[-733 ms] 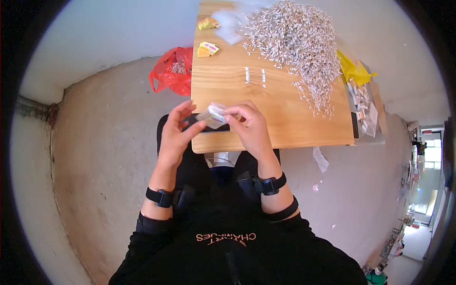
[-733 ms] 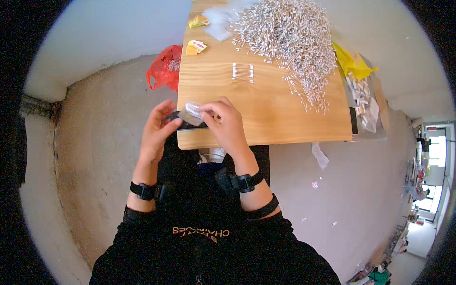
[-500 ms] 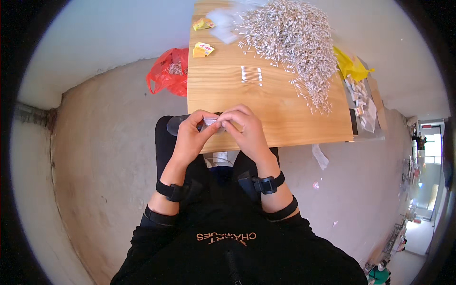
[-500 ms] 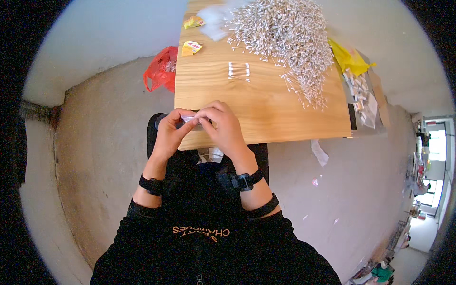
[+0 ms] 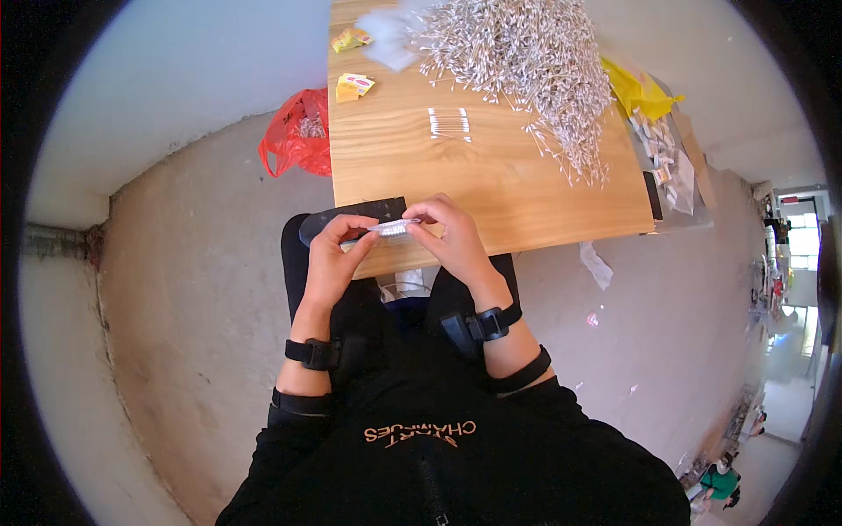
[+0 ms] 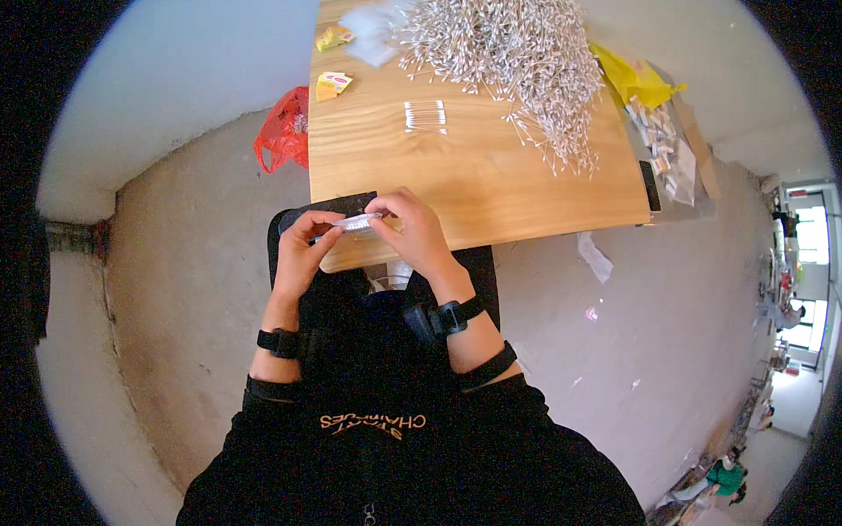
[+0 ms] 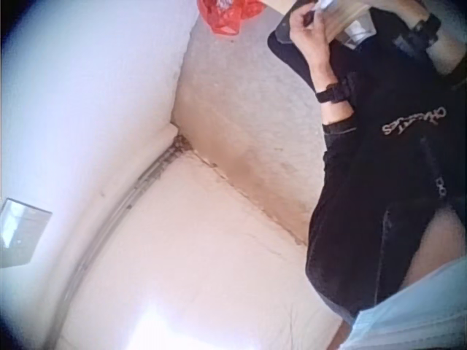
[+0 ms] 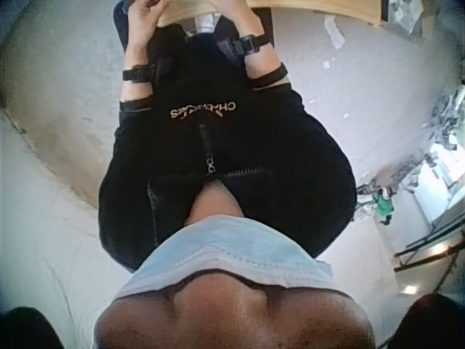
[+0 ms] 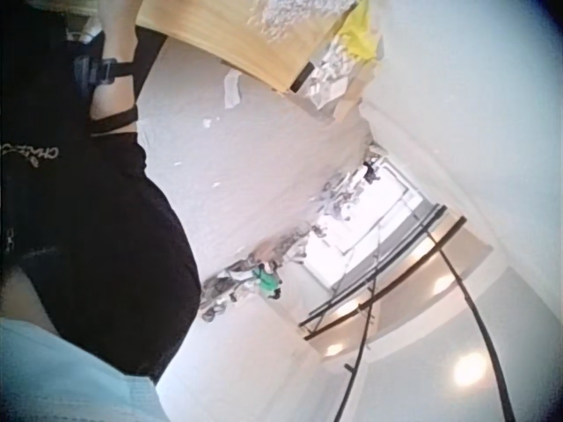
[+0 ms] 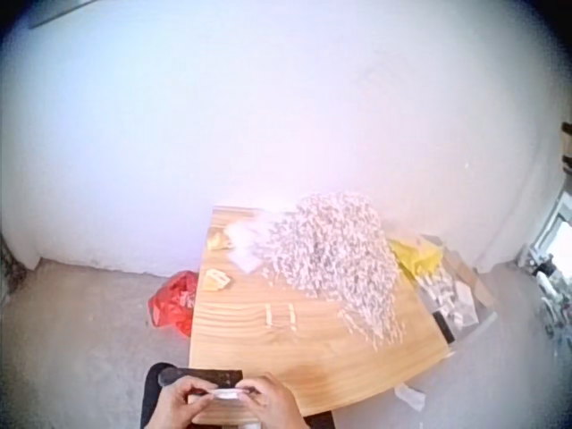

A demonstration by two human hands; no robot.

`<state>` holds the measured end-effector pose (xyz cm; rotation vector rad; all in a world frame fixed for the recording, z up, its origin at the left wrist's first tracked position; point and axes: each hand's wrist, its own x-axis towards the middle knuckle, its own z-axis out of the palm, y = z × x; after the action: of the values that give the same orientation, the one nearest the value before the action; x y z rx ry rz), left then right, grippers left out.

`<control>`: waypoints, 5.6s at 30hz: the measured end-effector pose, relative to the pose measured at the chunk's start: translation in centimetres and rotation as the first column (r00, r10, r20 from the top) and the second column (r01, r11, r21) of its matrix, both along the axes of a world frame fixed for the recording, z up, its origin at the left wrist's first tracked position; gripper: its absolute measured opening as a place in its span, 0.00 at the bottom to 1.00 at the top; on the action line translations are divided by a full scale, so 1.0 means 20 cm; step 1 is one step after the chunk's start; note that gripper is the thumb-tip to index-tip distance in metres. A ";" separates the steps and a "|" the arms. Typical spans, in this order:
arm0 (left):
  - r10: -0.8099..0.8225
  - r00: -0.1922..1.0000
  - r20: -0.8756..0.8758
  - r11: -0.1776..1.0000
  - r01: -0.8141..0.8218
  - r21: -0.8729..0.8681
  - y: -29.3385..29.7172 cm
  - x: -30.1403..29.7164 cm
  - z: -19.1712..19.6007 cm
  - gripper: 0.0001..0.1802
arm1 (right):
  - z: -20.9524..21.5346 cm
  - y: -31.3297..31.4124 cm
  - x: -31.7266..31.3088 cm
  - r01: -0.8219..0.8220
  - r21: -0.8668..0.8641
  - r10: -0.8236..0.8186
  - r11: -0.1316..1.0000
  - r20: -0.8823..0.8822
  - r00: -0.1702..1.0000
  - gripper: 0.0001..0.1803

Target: Arranging and packaging cotton swabs into a small plastic case.

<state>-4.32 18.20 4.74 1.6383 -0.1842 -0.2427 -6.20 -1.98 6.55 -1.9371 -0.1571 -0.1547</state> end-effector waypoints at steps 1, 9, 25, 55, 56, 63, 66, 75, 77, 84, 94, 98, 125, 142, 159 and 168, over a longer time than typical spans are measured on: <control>0.009 1.000 0.027 1.000 -0.009 0.017 0.01 0.00 -0.01 0.09 | 0.00 0.00 0.00 -0.012 -0.037 0.013 0.999 0.016 1.000 0.06; 0.003 0.994 0.106 0.998 -0.010 0.068 -0.01 -0.01 0.00 0.07 | -0.04 -0.05 -0.01 -0.027 -0.039 0.027 0.999 0.012 1.000 0.06; 0.012 0.994 0.104 0.998 -0.019 0.066 -0.02 -0.01 0.01 0.05 | -0.05 -0.05 -0.01 -0.019 -0.010 0.019 1.000 -0.015 1.000 0.05; -0.090 0.892 0.443 0.934 -0.078 0.347 -0.09 -0.02 0.07 0.05 | -0.05 -0.01 -0.01 -0.047 -0.121 0.059 0.991 0.100 0.993 0.05; -0.091 0.892 0.443 0.935 -0.077 0.347 -0.09 -0.02 0.07 0.05 | -0.05 -0.01 -0.02 -0.046 -0.122 0.058 0.991 0.101 0.993 0.05; -0.114 0.883 0.456 0.918 -0.083 0.388 -0.04 -0.01 0.08 0.06 | -0.04 -0.05 -0.03 0.026 -0.126 -0.012 0.992 0.108 0.994 0.06; -0.079 0.913 0.401 0.938 -0.068 0.340 -0.04 -0.02 0.09 0.05 | -0.04 -0.05 -0.03 0.025 -0.101 -0.015 0.995 0.096 0.995 0.06; 0.029 0.986 0.166 0.998 -0.039 0.057 -0.11 -0.03 0.00 0.06 | -0.12 0.01 0.00 -0.094 0.092 0.099 0.991 -0.058 0.993 0.09; 0.066 0.998 -0.005 0.997 -0.066 -0.029 -0.11 -0.03 -0.06 0.06 | -0.16 0.02 0.00 -0.085 0.172 0.102 0.981 -0.089 0.991 0.09; 0.008 0.967 -0.253 0.994 -0.035 -0.101 -0.12 -0.02 -0.11 0.10 | -0.17 0.05 0.02 0.107 0.421 0.119 0.901 -0.476 0.871 0.12; 0.034 0.988 0.150 0.982 -0.061 0.179 -0.14 -0.07 0.01 0.11 | -0.18 0.05 0.05 0.205 0.469 0.123 0.859 -0.577 0.807 0.11; -0.043 0.957 0.288 0.932 -0.065 0.357 -0.14 -0.07 0.06 0.11 | -0.22 0.08 0.04 0.240 0.560 0.117 0.793 -0.527 0.842 0.11; -0.154 0.984 0.089 0.930 0.114 0.348 -0.04 -0.04 -0.22 0.19 | 0.09 -0.82 -0.34 0.343 0.230 -0.198 0.911 -0.485 0.851 0.11; -0.093 0.945 0.313 0.584 -0.203 0.786 0.28 0.06 -0.45 0.37 | -0.64 -1.08 -1.31 0.660 -0.214 -0.663 0.720 -0.490 0.565 0.21; 0.102 0.917 -0.385 0.964 0.005 0.266 0.06 -0.05 -0.31 0.60 | -0.57 -1.04 -1.65 0.788 -0.042 -0.656 0.614 -0.582 0.480 0.19; 0.136 0.902 -0.409 0.970 -0.038 0.239 0.11 -0.04 -0.36 0.36 | -0.56 -1.05 -1.62 0.762 -0.073 -0.646 0.643 -0.587 0.489 0.20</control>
<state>-5.10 20.43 -2.38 1.7713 0.2593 -0.5607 -38.56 -22.97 -4.62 -1.6445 1.0688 -0.1200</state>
